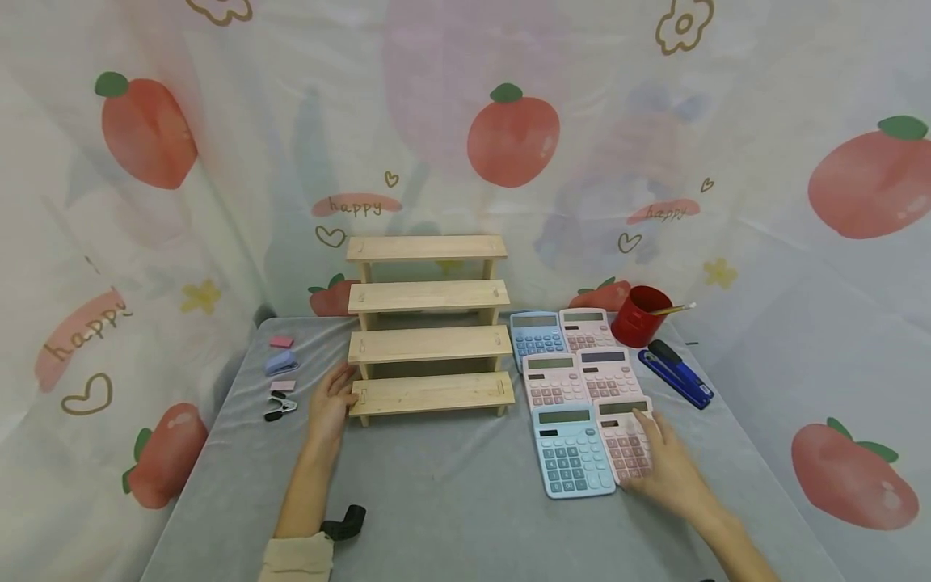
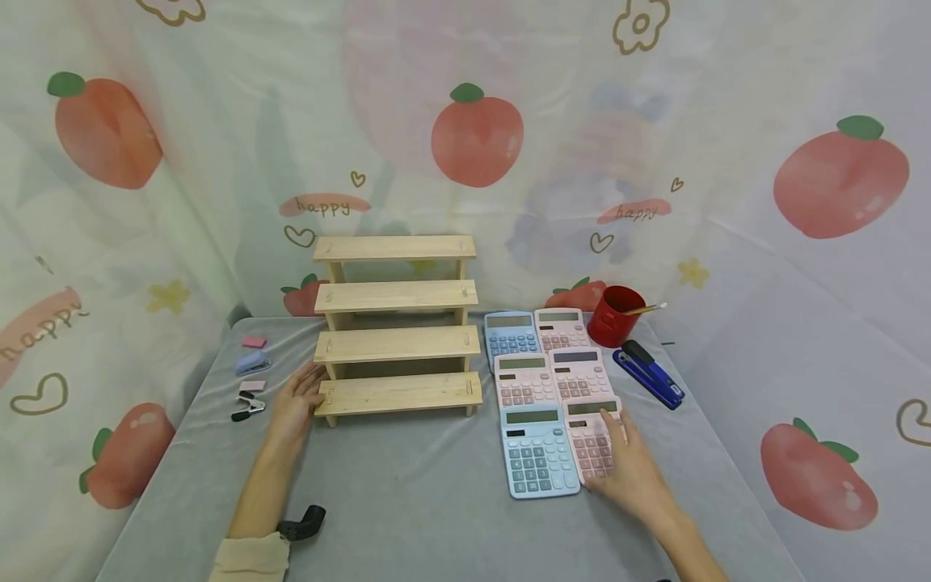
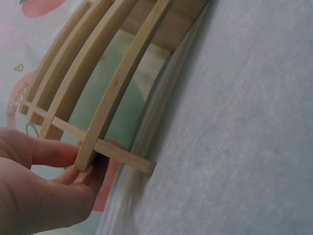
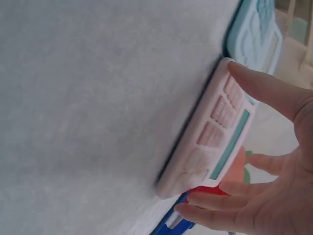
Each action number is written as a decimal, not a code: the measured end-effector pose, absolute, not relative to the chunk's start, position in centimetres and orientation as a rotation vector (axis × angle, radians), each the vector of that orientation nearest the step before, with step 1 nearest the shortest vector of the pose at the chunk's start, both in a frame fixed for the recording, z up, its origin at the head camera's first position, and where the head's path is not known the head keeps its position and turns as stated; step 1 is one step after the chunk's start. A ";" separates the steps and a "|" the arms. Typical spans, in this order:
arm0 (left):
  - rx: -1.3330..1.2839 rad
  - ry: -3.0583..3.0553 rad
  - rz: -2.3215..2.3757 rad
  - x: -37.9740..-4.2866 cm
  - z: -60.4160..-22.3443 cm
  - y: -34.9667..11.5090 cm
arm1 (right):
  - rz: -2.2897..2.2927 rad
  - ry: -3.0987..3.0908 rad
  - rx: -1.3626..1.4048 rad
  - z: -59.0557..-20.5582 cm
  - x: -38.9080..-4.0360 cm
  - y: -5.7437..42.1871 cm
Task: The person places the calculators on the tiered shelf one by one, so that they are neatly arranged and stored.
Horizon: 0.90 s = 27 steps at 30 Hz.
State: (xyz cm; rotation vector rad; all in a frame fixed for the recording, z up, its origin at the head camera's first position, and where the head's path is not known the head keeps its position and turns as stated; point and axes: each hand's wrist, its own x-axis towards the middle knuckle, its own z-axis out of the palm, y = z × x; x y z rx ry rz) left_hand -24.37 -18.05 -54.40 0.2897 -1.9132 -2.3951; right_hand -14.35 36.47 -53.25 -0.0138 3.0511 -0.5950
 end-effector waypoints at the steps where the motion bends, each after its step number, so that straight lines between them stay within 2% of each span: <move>1: 0.301 -1.904 -2.395 -24.3 -54.4 -18.0 | -0.588 3.049 -0.014 -53.3 -14.4 36.4; 15: 0.371 -1.840 -2.400 -23.9 -54.5 -17.8 | -0.588 3.030 -0.075 -54.7 -15.0 37.2; 27: 0.400 -1.797 -2.440 -24.0 -54.7 -17.7 | -0.592 3.082 -0.121 -55.2 -14.0 36.8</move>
